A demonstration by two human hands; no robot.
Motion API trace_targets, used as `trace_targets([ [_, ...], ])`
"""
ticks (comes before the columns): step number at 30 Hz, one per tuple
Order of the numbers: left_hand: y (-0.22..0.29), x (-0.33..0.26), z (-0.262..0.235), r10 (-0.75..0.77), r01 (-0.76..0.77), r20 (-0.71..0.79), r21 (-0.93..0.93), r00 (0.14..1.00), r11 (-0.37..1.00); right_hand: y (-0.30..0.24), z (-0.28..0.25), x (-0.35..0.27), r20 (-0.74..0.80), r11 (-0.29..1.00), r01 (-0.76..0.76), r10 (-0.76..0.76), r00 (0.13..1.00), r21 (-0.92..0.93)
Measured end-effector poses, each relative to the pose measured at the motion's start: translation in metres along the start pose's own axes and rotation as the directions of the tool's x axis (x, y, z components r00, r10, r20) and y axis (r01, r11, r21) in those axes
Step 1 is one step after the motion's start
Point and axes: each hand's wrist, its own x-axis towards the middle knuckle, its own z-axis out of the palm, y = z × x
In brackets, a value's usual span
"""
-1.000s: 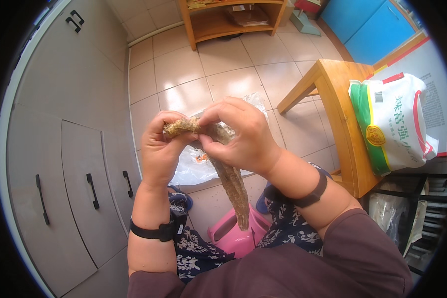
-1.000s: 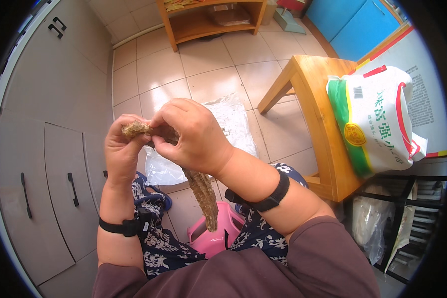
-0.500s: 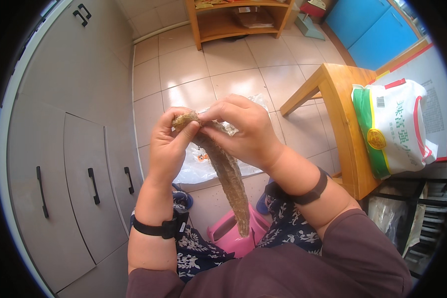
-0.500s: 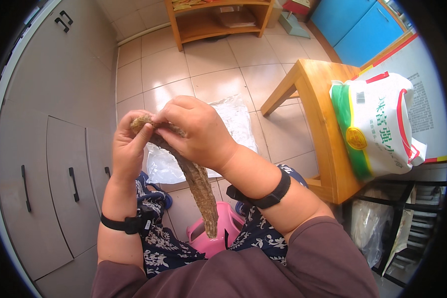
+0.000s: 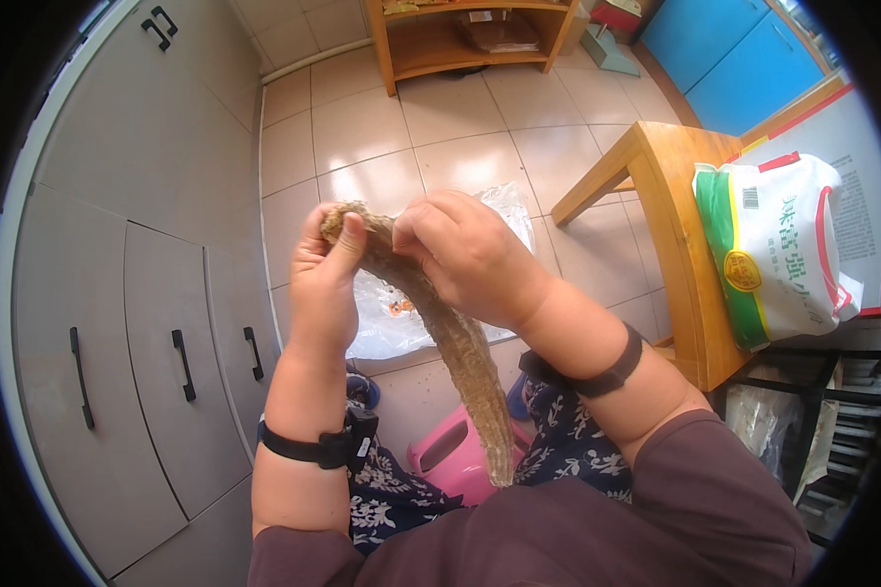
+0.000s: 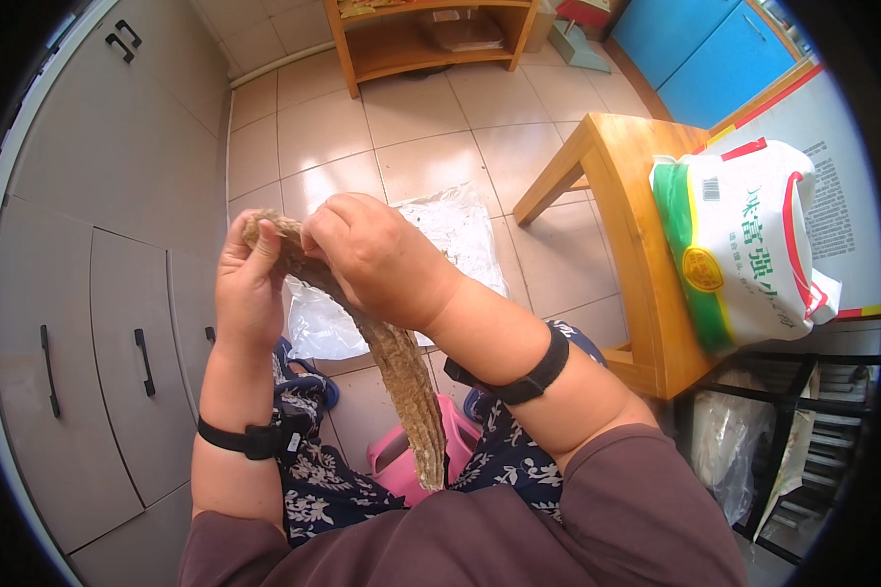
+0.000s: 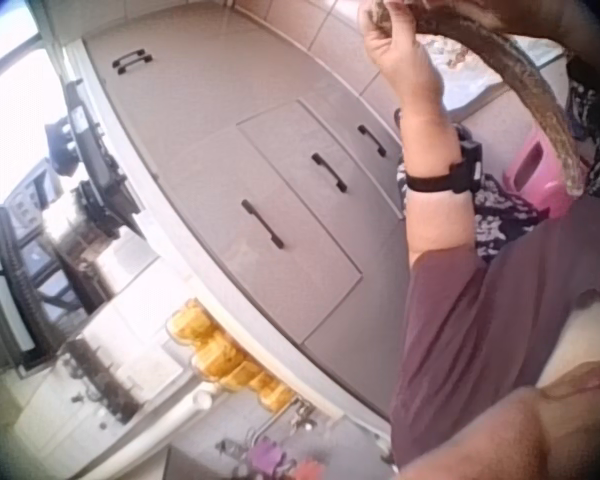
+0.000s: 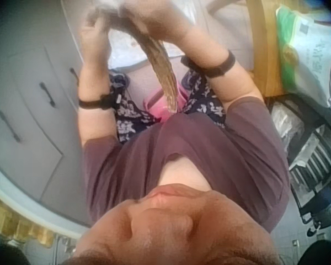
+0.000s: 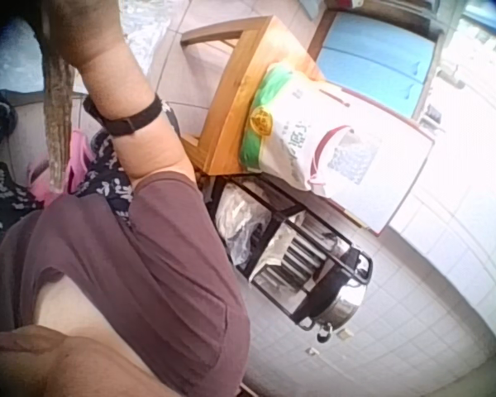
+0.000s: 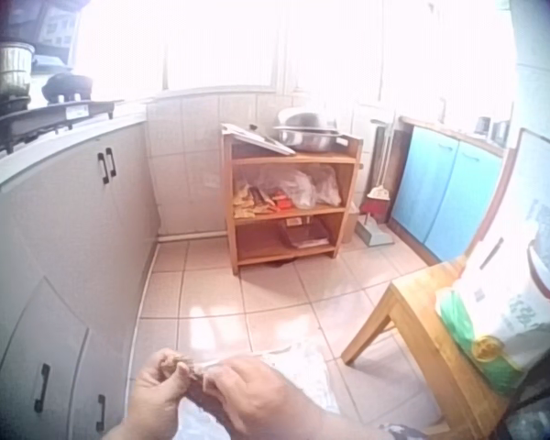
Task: The person sits on a small stool and peels the outer skin off a long, dried, textured object by hand. The person holds the object with both hands and systematically removes the skin, dropping the pieces onto a plastic sheet on the floor.
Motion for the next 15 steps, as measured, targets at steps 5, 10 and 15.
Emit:
trace_targets([
  [5,0.006,0.002,-0.006,-0.003,0.004,0.028,-0.022,1.000,1.000,-0.003,-0.005,-0.003,-0.033,0.939,-0.281,0.293,0.956,0.200],
  [10,0.000,0.001,0.003,0.038,-0.039,0.014,0.096,0.999,0.995,-0.002,-0.006,-0.002,-0.081,0.909,-0.354,0.378,0.922,0.219],
  [15,0.000,0.002,0.006,0.058,-0.068,0.057,0.193,0.997,0.979,0.000,0.000,-0.005,-0.070,0.916,-0.349,0.368,0.927,0.199],
])
